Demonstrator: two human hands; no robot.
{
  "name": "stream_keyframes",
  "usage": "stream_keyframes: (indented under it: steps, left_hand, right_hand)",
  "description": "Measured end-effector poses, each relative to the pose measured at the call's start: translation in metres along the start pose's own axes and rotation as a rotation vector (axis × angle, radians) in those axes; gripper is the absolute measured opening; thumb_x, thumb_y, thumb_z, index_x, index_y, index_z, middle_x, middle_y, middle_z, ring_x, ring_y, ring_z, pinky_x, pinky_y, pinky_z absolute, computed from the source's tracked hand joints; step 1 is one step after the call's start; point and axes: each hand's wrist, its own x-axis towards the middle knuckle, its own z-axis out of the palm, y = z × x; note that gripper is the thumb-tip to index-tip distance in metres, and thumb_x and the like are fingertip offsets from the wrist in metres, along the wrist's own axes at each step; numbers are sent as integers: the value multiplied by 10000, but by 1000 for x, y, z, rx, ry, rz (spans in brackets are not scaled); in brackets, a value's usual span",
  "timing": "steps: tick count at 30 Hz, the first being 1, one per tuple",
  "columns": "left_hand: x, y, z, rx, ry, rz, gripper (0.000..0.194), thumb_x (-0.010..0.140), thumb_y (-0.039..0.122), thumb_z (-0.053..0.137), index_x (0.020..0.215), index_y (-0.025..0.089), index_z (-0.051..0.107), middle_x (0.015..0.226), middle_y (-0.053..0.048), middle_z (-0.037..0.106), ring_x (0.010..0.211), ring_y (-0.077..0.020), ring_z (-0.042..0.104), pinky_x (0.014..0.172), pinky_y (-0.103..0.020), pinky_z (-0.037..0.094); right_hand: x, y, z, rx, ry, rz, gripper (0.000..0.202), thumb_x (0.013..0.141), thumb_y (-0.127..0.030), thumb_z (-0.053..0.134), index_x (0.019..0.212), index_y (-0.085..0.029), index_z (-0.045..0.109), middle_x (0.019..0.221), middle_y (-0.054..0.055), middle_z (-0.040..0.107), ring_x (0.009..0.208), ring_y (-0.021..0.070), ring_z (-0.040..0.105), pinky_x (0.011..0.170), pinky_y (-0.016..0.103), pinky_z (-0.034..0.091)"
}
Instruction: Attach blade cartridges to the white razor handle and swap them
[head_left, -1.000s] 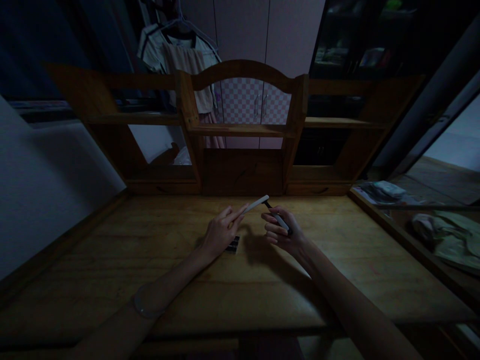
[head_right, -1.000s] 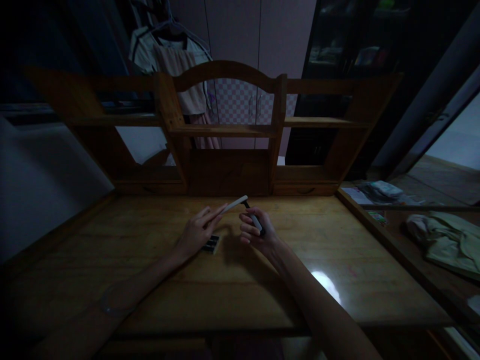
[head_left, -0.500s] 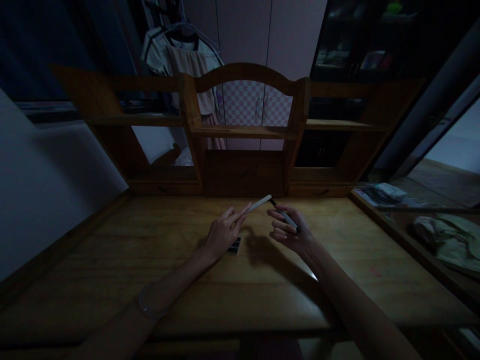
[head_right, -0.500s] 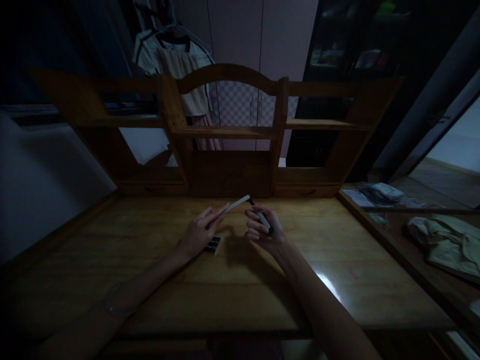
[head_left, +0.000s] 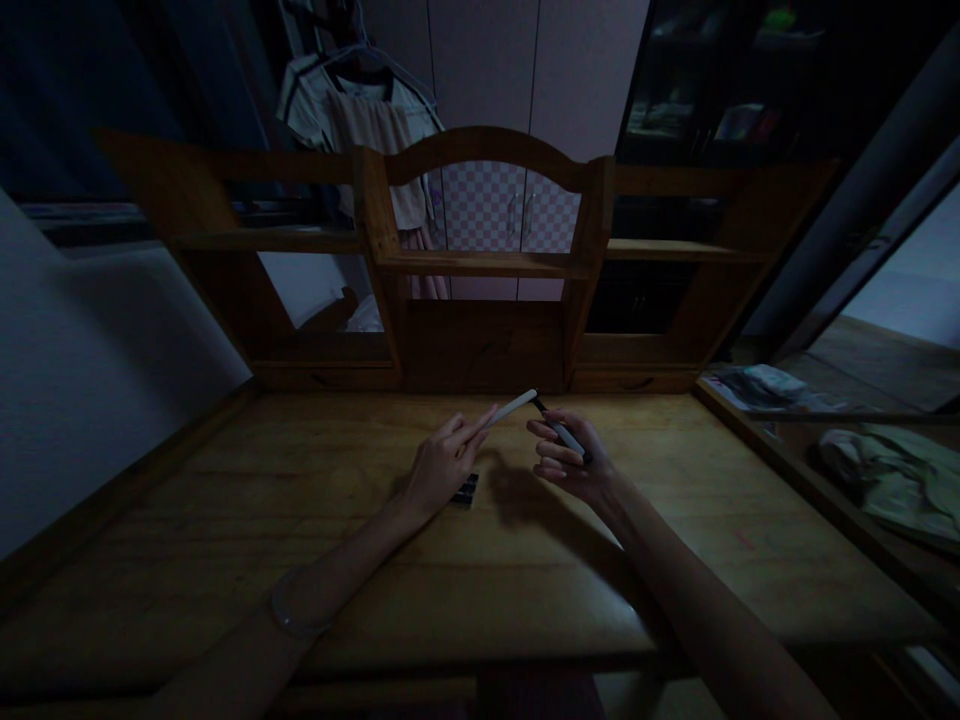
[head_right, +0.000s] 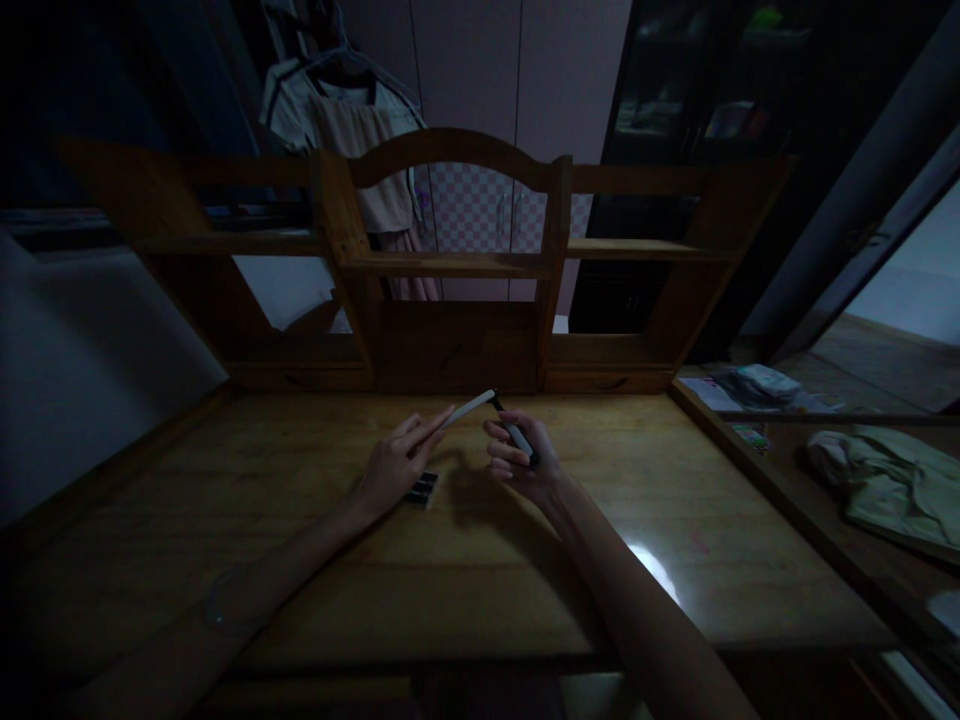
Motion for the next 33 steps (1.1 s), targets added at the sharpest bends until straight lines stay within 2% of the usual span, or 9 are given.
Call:
stream_keyframes:
  steps: [3, 7, 13, 17, 22, 26, 31, 33]
  left_hand:
    - [0, -1, 1, 4, 2, -3, 428, 945, 289, 429, 1372, 318, 406, 823, 0, 475, 680, -98, 471, 667, -206, 412]
    - [-1, 0, 2, 11, -8, 4, 436, 947, 281, 425, 1379, 319, 389, 807, 5, 466, 675, -100, 463, 651, -203, 406]
    - [0, 2, 1, 16, 10, 0, 441, 947, 285, 424, 1384, 319, 380, 794, 6, 459, 670, -101, 458, 646, -202, 406]
    - [1, 1, 2, 3, 12, 10, 436, 945, 270, 427, 1377, 321, 395, 814, 1, 469, 684, -102, 463, 660, -206, 410]
    - [0, 1, 2, -10, 26, 2, 424, 946, 278, 425, 1367, 315, 414, 792, 7, 458, 669, -98, 460, 656, -202, 407]
    - [0, 2, 0, -6, 25, 18, 432, 941, 273, 432, 1371, 312, 410, 791, 7, 459, 669, -97, 462, 646, -192, 402]
    - [0, 0, -2, 21, 8, 2, 426, 946, 280, 420, 1370, 312, 411, 808, 4, 469, 670, -92, 465, 652, -184, 411]
    - [0, -2, -1, 28, 17, 4, 427, 947, 290, 418, 1373, 309, 407, 816, 1, 478, 671, -92, 470, 656, -183, 416]
  right_hand:
    - [2, 0, -3, -23, 0, 30, 291, 911, -362, 297, 667, -206, 328, 322, -93, 323, 267, 68, 170, 368, 199, 269]
    - [0, -2, -2, 18, 22, -43, 287, 916, -345, 318, 671, -198, 335, 331, -94, 314, 284, 58, 155, 363, 181, 240]
    - [3, 2, -6, 27, -39, 57, 300, 915, -385, 304, 686, -197, 356, 335, -91, 321, 282, 62, 157, 349, 184, 207]
    - [6, 3, -3, 29, -24, -24, 293, 917, -370, 301, 685, -199, 351, 329, -92, 322, 278, 61, 156, 348, 183, 213]
    - [5, 4, 4, -6, -13, 12, 300, 908, -380, 300, 671, -202, 340, 322, -94, 312, 266, 58, 148, 340, 184, 214]
    - [3, 4, 4, 23, 37, -68, 302, 912, -374, 310, 663, -204, 323, 322, -93, 300, 283, 61, 149, 354, 180, 229]
    - [7, 7, 5, 26, -20, -2, 330, 905, -393, 305, 635, -203, 314, 313, -84, 308, 277, 62, 131, 336, 179, 197]
    - [6, 5, 6, 46, -33, -32, 328, 907, -374, 302, 629, -202, 318, 312, -84, 311, 272, 61, 127, 337, 181, 205]
